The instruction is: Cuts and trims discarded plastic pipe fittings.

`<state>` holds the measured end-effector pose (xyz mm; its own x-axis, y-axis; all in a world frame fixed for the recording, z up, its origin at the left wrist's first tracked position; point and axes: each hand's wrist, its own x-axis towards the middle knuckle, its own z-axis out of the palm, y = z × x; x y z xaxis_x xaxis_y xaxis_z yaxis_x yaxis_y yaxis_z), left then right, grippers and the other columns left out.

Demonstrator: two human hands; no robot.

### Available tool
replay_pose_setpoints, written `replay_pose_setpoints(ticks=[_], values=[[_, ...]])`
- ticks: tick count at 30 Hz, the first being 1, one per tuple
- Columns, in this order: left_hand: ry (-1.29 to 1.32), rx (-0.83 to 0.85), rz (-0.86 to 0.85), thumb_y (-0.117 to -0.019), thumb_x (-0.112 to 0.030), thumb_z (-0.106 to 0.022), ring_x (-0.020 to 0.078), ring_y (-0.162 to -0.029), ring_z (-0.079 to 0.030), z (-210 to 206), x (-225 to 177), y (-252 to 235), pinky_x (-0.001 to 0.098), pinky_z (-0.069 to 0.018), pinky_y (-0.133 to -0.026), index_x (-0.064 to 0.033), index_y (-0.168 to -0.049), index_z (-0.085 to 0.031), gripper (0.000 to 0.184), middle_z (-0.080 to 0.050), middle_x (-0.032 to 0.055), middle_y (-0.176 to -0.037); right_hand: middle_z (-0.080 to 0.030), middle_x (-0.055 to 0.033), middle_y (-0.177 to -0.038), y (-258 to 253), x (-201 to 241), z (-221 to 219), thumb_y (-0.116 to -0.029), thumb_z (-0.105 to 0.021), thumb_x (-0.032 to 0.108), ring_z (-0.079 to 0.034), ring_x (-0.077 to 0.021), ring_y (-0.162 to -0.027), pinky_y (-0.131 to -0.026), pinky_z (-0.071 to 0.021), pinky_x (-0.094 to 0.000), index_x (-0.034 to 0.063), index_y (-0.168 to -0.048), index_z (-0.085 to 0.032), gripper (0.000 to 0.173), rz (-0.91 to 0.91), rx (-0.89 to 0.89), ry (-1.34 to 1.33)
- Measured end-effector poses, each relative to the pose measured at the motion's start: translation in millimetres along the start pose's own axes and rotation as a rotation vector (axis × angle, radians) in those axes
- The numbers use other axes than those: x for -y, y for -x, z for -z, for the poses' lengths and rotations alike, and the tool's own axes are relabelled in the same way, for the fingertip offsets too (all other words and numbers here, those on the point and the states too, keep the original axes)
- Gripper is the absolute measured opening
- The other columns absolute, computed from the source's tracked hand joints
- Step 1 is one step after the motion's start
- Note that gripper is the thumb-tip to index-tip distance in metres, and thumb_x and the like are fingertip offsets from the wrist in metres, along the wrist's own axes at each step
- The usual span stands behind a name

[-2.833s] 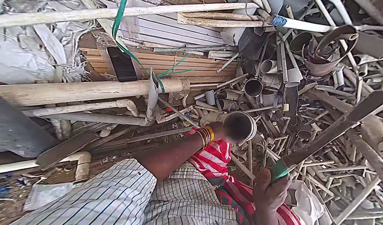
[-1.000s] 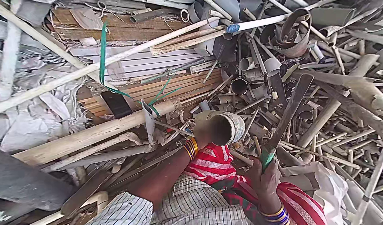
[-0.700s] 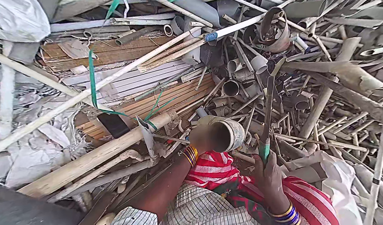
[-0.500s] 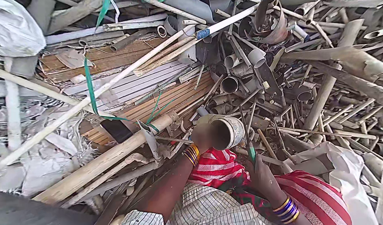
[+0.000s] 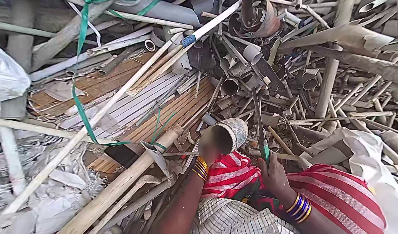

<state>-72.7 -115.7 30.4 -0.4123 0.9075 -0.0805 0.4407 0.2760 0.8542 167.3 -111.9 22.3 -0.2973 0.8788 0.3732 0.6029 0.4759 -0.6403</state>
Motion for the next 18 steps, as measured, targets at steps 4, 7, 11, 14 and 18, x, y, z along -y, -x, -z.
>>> replay_pose_setpoints(ticks=[4, 7, 11, 14, 18], values=[[0.005, 0.002, -0.001, -0.108, -0.013, -0.046, 0.0239, -0.109, -0.066, 0, 4, -1, 0.0435, -0.0477, -0.101, 0.0092, -0.117, -0.066, 0.032, -0.069, 0.0226, -0.111, -0.067, -0.0198, -0.079, 5, -2, -8, -0.1043, -0.048, 0.022, -0.07, -0.0336, -0.07, -0.066, -0.0577, -0.0479, -0.0164, -0.125, -0.052, 0.044, -0.027, 0.16, -0.014], [0.004, -0.023, 0.03, -0.1078, -0.013, -0.047, 0.0259, -0.108, -0.066, 1, 6, -2, 0.0457, -0.0476, -0.1, 0.0098, -0.114, -0.066, 0.031, -0.069, 0.0235, -0.109, -0.064, -0.0229, -0.092, -13, -6, 4, -0.1095, -0.045, 0.022, -0.066, -0.0349, -0.083, -0.081, -0.0524, -0.0498, -0.0117, -0.128, -0.051, 0.039, -0.321, 0.361, -0.159], [0.044, -0.045, 0.008, -0.1071, -0.01, -0.046, 0.0201, -0.103, -0.065, 3, 11, 0, 0.0401, -0.0489, -0.097, 0.0098, -0.112, -0.066, 0.029, -0.069, 0.0202, -0.106, -0.054, 0.0072, -0.064, -34, -15, 13, -0.1111, -0.022, 0.022, -0.054, -0.0015, -0.049, -0.05, -0.0512, -0.0187, 0.0027, -0.108, -0.05, 0.034, -0.308, -0.158, -0.835], [0.102, -0.058, 0.002, -0.1068, -0.008, -0.046, 0.0164, -0.099, -0.065, 2, 17, -2, 0.0362, -0.0501, -0.094, 0.0099, -0.11, -0.066, 0.027, -0.069, 0.0186, -0.104, -0.049, 0.0034, -0.057, -41, -4, 14, -0.114, -0.015, 0.038, -0.047, -0.0055, -0.041, -0.04, -0.0439, -0.0198, 0.0087, -0.097, -0.048, 0.047, -0.701, -0.219, -1.194], [0.146, -0.079, 0.027, -0.1075, -0.008, -0.045, 0.0141, -0.095, -0.065, 1, 19, -4, 0.0346, -0.0506, -0.092, 0.0096, -0.108, -0.066, 0.027, -0.068, 0.0165, -0.1, -0.046, 0.0049, -0.057, -9, -12, -8, -0.1122, -0.025, 0.032, -0.042, -0.0041, -0.041, -0.041, -0.0388, -0.0193, 0.008, -0.097, -0.051, 0.038, -0.538, 0.513, -0.975]])
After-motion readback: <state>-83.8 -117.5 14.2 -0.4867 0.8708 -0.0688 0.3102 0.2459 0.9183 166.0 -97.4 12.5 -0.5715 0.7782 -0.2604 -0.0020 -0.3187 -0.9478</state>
